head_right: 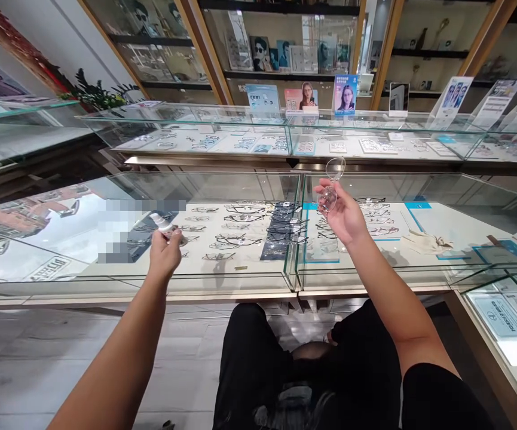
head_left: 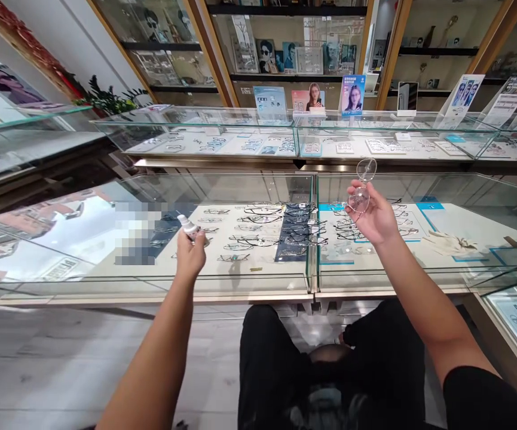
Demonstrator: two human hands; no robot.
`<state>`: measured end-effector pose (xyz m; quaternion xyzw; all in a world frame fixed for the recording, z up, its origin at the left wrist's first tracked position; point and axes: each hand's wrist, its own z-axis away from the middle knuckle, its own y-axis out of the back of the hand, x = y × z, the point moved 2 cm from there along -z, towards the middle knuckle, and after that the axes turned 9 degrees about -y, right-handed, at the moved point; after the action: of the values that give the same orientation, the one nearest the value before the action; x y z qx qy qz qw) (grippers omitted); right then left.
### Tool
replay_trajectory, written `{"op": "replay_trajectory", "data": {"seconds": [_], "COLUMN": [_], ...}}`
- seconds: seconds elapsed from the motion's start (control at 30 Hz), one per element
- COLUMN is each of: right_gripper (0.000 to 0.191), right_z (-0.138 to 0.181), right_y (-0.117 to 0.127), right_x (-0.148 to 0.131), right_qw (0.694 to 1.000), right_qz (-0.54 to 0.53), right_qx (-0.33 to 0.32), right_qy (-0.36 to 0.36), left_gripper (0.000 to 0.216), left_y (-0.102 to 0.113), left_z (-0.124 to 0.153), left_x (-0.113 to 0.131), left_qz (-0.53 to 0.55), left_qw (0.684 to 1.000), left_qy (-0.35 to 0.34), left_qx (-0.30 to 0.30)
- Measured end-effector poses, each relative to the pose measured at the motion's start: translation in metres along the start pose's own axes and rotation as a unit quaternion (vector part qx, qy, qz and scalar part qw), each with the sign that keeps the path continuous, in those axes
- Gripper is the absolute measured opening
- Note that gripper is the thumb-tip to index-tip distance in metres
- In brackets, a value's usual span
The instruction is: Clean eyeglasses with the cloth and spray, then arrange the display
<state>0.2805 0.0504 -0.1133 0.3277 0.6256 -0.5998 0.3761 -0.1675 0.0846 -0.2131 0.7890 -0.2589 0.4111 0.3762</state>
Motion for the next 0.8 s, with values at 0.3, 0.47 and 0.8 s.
{"op": "replay_trajectory", "data": {"seconds": [0.3, 0.47, 0.8], "right_gripper": [0.021, 0.019, 0.019], "right_z": [0.059, 0.082, 0.139], "right_y": [0.009, 0.021, 0.066], "right_x": [-0.005, -0.002, -0.001], "right_qw": [0.997, 0.993, 0.977], "right_qz": [-0.047, -0.075, -0.115], "right_qx": [0.058, 0.084, 0.171], "right_qy": [0.02, 0.031, 0.061], "left_gripper": [0.021, 0.039, 0.032], "left_y": [-0.008, -0.003, -0.108], "left_z": [-0.002, 0.002, 0.116], "left_x": [-0.012, -0.005, 0.123], "left_qz": [-0.031, -0.043, 0.051], "left_qw": [0.999, 0.998, 0.929], "left_qy": [0.01, -0.016, -0.364], "left_qx": [-0.021, 0.04, 0.032]}}
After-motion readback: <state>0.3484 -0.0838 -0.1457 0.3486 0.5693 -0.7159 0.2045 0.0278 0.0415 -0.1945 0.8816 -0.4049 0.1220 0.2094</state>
